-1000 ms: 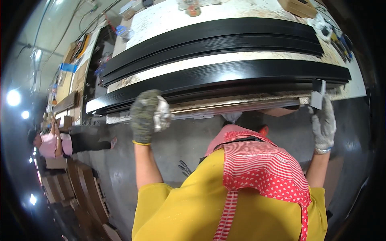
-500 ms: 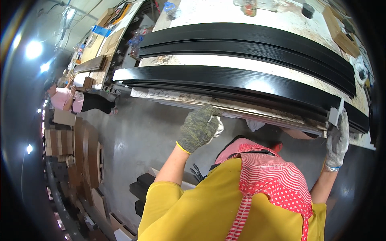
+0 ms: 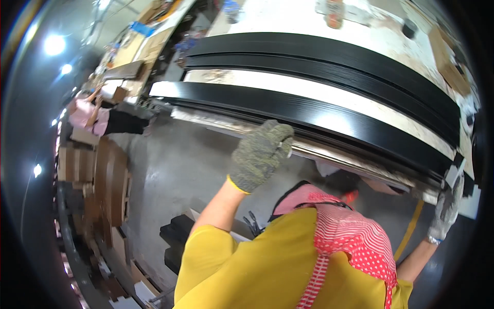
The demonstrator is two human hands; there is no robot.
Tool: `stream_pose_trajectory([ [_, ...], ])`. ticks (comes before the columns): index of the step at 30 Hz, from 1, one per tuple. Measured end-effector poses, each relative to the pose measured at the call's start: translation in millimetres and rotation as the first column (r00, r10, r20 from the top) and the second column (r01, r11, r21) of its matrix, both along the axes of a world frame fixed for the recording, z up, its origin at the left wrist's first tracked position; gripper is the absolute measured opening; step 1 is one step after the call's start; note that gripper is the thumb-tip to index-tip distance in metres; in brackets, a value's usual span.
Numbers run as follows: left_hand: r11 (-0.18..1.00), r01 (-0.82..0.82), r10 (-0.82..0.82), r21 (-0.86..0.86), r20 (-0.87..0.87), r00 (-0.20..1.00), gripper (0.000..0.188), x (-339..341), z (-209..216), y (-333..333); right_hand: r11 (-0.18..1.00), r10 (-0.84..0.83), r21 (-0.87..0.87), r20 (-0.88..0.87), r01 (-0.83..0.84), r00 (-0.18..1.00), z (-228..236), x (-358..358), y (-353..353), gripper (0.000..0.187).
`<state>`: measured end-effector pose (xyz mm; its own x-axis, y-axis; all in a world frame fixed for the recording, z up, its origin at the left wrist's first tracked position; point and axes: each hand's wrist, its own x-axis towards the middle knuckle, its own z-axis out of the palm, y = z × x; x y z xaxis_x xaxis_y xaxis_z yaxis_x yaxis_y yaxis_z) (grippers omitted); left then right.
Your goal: The person uses a cloth to wipe down and clean the surfaces of several black wooden planks, one at a time, then uses the cloth to wipe a tool on the workbench.
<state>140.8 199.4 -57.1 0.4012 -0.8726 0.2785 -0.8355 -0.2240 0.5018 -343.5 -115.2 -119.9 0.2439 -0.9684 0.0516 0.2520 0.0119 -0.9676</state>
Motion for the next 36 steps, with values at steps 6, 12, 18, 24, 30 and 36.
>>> stream_pose_trajectory([
  [6,0.994,0.082,-0.097,0.071,0.239,0.966,0.012,-44,30,-56,0.715,-0.47,-0.694,-0.564,-0.082,0.679,11,-43,-26,0.042],
  [12,0.981,-0.009,-0.037,0.195,0.232,0.972,0.036,-80,24,-94,0.951,-0.305,-0.071,-0.037,0.302,0.952,37,-81,-70,0.044],
  [18,0.88,-0.189,0.046,0.437,0.317,0.947,0.083,-109,22,-117,0.941,-0.282,-0.242,-0.185,0.234,0.941,21,-111,-114,0.057],
  [24,0.843,-0.228,0.02,0.488,0.394,0.919,0.083,-114,23,-130,0.862,-0.41,-0.486,-0.501,0.144,0.763,8,-110,-122,0.058],
  [30,0.834,-0.15,-0.124,0.531,0.445,0.887,0.075,-99,23,-144,0.844,-0.512,-0.461,-0.54,0.274,0.668,26,-91,-95,0.057],
  [36,0.816,-0.043,-0.267,0.577,0.441,0.857,0.073,-76,27,-141,0.813,-0.508,-0.469,-0.282,0.345,0.814,33,-79,-84,0.048],
])
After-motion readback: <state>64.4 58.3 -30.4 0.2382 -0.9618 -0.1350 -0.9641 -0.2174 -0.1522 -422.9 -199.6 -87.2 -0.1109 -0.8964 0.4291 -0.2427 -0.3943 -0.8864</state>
